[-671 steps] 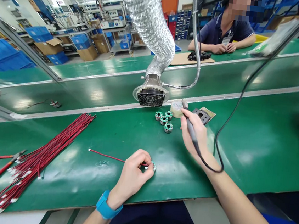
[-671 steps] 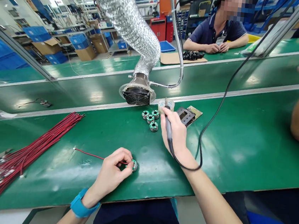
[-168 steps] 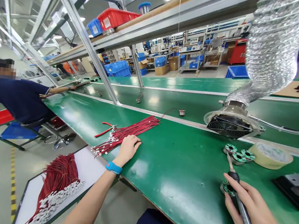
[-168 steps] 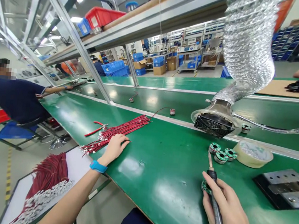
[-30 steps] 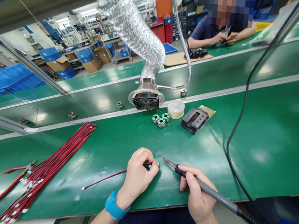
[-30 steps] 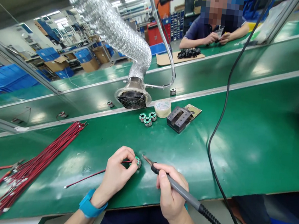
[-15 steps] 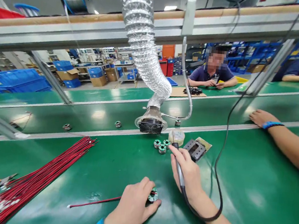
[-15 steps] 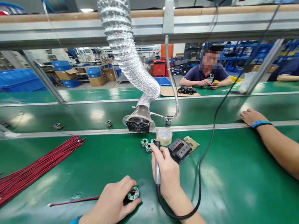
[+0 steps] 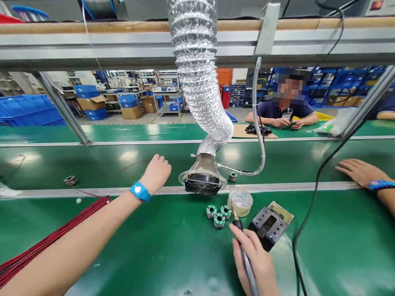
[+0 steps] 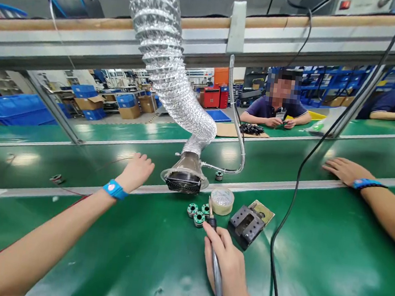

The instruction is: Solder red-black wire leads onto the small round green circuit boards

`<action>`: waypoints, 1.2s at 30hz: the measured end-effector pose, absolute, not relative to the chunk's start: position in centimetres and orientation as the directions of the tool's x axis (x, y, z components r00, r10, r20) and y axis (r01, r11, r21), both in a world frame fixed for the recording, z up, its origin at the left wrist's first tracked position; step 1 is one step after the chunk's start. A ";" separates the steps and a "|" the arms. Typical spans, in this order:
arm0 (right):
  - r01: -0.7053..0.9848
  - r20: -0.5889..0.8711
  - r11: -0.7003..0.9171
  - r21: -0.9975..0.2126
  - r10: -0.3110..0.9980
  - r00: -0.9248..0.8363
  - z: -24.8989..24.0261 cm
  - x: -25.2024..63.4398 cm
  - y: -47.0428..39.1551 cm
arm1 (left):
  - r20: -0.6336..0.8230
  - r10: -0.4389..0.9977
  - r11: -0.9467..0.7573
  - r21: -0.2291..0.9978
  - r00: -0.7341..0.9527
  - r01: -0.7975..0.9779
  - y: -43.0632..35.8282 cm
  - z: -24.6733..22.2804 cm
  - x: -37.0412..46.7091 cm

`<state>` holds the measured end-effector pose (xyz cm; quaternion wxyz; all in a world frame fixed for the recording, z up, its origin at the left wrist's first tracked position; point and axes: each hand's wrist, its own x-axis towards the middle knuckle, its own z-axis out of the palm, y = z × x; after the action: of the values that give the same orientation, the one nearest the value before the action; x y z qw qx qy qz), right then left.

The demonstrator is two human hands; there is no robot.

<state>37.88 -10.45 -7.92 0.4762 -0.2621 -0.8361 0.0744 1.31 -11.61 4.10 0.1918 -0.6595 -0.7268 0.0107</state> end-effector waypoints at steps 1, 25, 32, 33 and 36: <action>0.363 0.758 0.855 -0.370 0.504 -0.414 -7.8 38.0 -10.4 | 0.273 0.961 0.111 -0.258 -0.037 0.960 -10.1 3.5 0.5; 0.291 0.743 0.880 -0.376 0.474 -0.473 -8.3 39.4 -11.3 | 0.365 0.622 0.737 0.027 -0.693 0.676 -15.0 -7.2 -12.5; 0.259 0.791 0.894 -0.366 0.446 -0.418 -8.0 38.9 -11.1 | 0.431 0.578 0.703 0.166 -0.692 0.691 -15.5 -5.9 -12.2; 0.250 0.786 0.893 -0.374 0.449 -0.425 -7.7 39.0 -11.2 | 0.452 0.596 0.667 0.181 -0.664 0.722 -15.2 -5.3 -11.6; 0.238 0.778 0.898 -0.369 0.439 -0.449 -6.7 39.1 -11.2 | 0.508 0.693 0.438 0.265 -0.511 0.859 -13.3 -3.3 -9.0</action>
<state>39.12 -11.21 -6.67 0.4850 -0.2003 -0.8450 0.1032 -8.99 -13.30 -3.34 0.1646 -0.4665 -0.8319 -0.2515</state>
